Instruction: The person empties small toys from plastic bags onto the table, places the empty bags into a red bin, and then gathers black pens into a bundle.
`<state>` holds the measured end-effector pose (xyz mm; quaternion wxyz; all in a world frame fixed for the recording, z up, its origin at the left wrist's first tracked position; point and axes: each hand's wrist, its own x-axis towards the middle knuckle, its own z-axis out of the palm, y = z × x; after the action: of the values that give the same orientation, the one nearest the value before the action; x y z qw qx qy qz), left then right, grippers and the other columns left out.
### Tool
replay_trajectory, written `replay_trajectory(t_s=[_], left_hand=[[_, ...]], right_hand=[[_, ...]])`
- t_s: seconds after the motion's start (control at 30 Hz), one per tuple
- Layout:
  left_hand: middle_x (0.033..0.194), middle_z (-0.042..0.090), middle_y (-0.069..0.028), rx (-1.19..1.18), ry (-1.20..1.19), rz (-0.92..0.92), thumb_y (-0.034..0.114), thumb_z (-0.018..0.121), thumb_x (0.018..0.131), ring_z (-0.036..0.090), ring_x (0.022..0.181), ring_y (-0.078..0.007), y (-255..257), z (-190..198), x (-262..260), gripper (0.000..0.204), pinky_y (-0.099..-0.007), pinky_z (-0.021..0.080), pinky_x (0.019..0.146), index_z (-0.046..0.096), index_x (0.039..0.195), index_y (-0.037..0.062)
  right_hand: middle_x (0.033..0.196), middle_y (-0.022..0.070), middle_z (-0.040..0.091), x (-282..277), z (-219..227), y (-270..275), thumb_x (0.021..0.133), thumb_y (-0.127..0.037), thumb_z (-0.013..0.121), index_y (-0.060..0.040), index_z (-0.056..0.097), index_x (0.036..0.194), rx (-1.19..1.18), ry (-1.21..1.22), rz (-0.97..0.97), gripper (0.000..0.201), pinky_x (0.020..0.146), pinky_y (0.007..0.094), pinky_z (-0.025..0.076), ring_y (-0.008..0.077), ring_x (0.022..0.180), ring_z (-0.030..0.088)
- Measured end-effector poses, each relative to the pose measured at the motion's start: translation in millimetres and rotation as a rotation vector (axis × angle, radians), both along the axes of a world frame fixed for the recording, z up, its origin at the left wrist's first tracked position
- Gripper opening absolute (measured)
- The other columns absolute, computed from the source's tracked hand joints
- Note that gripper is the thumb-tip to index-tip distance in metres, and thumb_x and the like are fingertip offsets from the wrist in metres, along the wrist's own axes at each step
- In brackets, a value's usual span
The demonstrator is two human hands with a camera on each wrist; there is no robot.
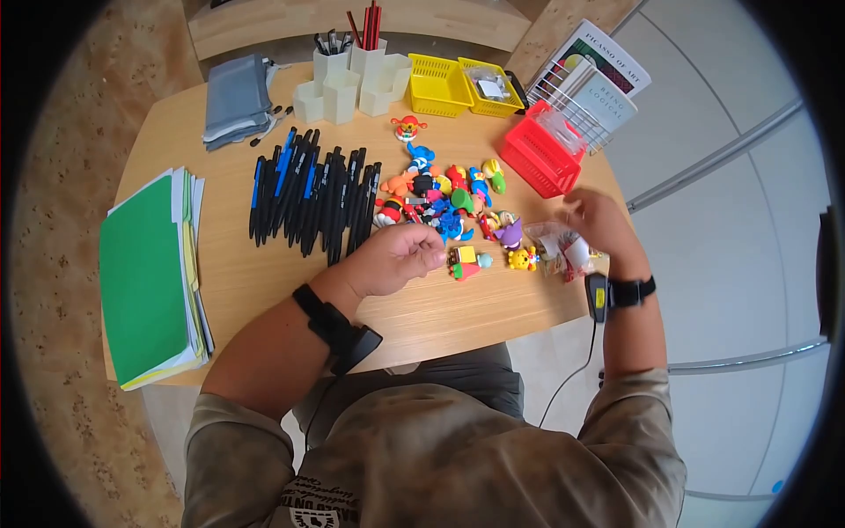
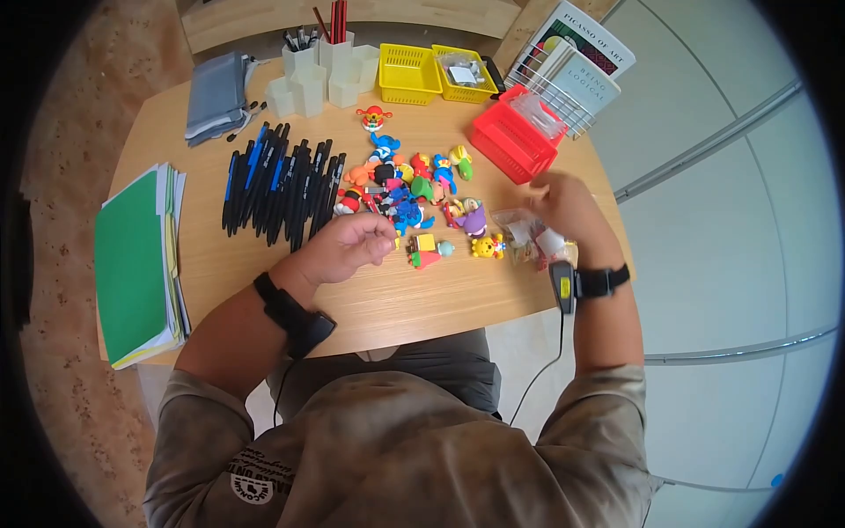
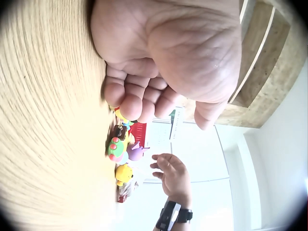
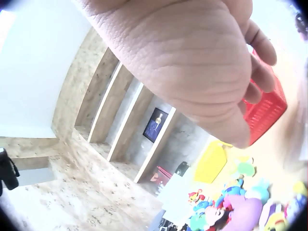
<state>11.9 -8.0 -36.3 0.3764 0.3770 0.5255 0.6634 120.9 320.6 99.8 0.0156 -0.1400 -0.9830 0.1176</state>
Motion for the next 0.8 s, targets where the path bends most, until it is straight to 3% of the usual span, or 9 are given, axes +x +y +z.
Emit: replay_trajectory(t_s=[0.1, 0.13, 0.2, 0.23, 0.37, 0.57, 0.63, 0.73, 0.8], left_hand=[[0.090, 0.060, -0.0021, -0.015, 0.012, -0.008, 0.028, 0.064, 0.098, 0.058, 0.078, -0.0098, 0, 1, -1, 0.029, -0.0267, 0.051, 0.073, 0.060, 0.110, 0.0021], [0.089, 0.060, -0.0020, -0.008, 0.023, -0.009, 0.028, 0.064, 0.098, 0.057, 0.078, -0.0099, 0, 1, -1, 0.028, -0.0268, 0.051, 0.072, 0.060, 0.110, 0.0022], [0.089, 0.060, -0.0019, -0.002, 0.036, -0.015, 0.028, 0.063, 0.098, 0.057, 0.078, -0.0099, 1, -2, 0, 0.028, -0.0269, 0.051, 0.072, 0.060, 0.110, 0.0024], [0.089, 0.060, -0.0019, -0.010, 0.040, -0.018, 0.028, 0.063, 0.098, 0.057, 0.078, -0.0101, 1, -2, -1, 0.029, -0.0271, 0.051, 0.072, 0.059, 0.110, 0.0023], [0.091, 0.060, -0.0017, -0.033, 0.043, -0.022, 0.028, 0.063, 0.099, 0.058, 0.080, -0.0103, 1, -3, -1, 0.029, -0.0274, 0.051, 0.072, 0.059, 0.111, 0.0022], [0.095, 0.060, -0.0012, -0.033, 0.051, -0.018, 0.027, 0.063, 0.099, 0.057, 0.081, -0.0097, 1, -3, 0, 0.028, -0.0275, 0.051, 0.074, 0.060, 0.111, 0.0020], [0.094, 0.060, -0.0012, -0.036, 0.056, -0.017, 0.027, 0.063, 0.099, 0.057, 0.081, -0.0097, 2, -3, -1, 0.028, -0.0275, 0.051, 0.074, 0.060, 0.111, 0.0019], [0.094, 0.060, -0.0013, -0.041, 0.063, -0.025, 0.028, 0.064, 0.098, 0.058, 0.083, -0.0098, 3, -4, 0, 0.029, -0.0273, 0.051, 0.076, 0.060, 0.110, 0.0021], [0.079, 0.057, 0.0019, 0.050, -0.026, -0.013, 0.025, 0.065, 0.098, 0.051, 0.072, -0.0070, 4, -3, 2, 0.022, -0.0248, 0.045, 0.064, 0.062, 0.093, 0.0036]], right_hand=[[0.093, 0.0209, 0.069, 32, 0, -32, 0.076, -0.017, 0.075, -0.0007, 0.065, 0.102, -0.143, -0.381, -0.118, 0.032, 0.068, 0.0420, 0.054, 0.0341, 0.082, 0.069], [0.093, 0.0209, 0.069, 40, -14, -37, 0.076, -0.017, 0.075, -0.0007, 0.065, 0.102, -0.142, -0.376, -0.121, 0.032, 0.068, 0.0420, 0.054, 0.0341, 0.082, 0.069], [0.097, 0.0225, 0.068, 58, -50, -42, 0.076, -0.016, 0.072, -0.0024, 0.060, 0.109, 0.125, -0.048, 0.045, 0.037, 0.072, 0.0465, 0.054, 0.0395, 0.087, 0.067], [0.101, 0.0240, 0.066, 57, -60, -45, 0.078, -0.016, 0.068, -0.0041, 0.056, 0.117, 0.123, -0.031, 0.001, 0.043, 0.076, 0.0495, 0.053, 0.0434, 0.091, 0.065], [0.099, 0.0250, 0.067, 51, -75, -45, 0.079, -0.016, 0.067, -0.0031, 0.058, 0.114, 0.108, 0.096, -0.018, 0.039, 0.076, 0.0491, 0.053, 0.0434, 0.090, 0.066], [0.096, 0.0228, 0.069, 16, -85, -40, 0.082, -0.013, 0.066, 0.0020, 0.056, 0.118, -0.130, 0.213, -0.121, 0.040, 0.075, 0.0417, 0.055, 0.0363, 0.086, 0.069], [0.097, 0.0192, 0.069, -3, -89, -41, 0.081, -0.012, 0.070, 0.0029, 0.056, 0.120, -0.422, 0.163, -0.118, 0.044, 0.075, 0.0372, 0.055, 0.0296, 0.086, 0.069], [0.097, 0.0168, 0.069, -19, -82, -52, 0.077, -0.012, 0.075, 0.0027, 0.056, 0.119, -0.444, 0.146, -0.130, 0.048, 0.076, 0.0358, 0.054, 0.0272, 0.088, 0.069], [0.097, 0.0167, 0.069, -30, -82, -50, 0.073, -0.012, 0.079, 0.0025, 0.056, 0.118, -0.368, 0.125, -0.116, 0.053, 0.076, 0.0360, 0.054, 0.0276, 0.089, 0.068]])
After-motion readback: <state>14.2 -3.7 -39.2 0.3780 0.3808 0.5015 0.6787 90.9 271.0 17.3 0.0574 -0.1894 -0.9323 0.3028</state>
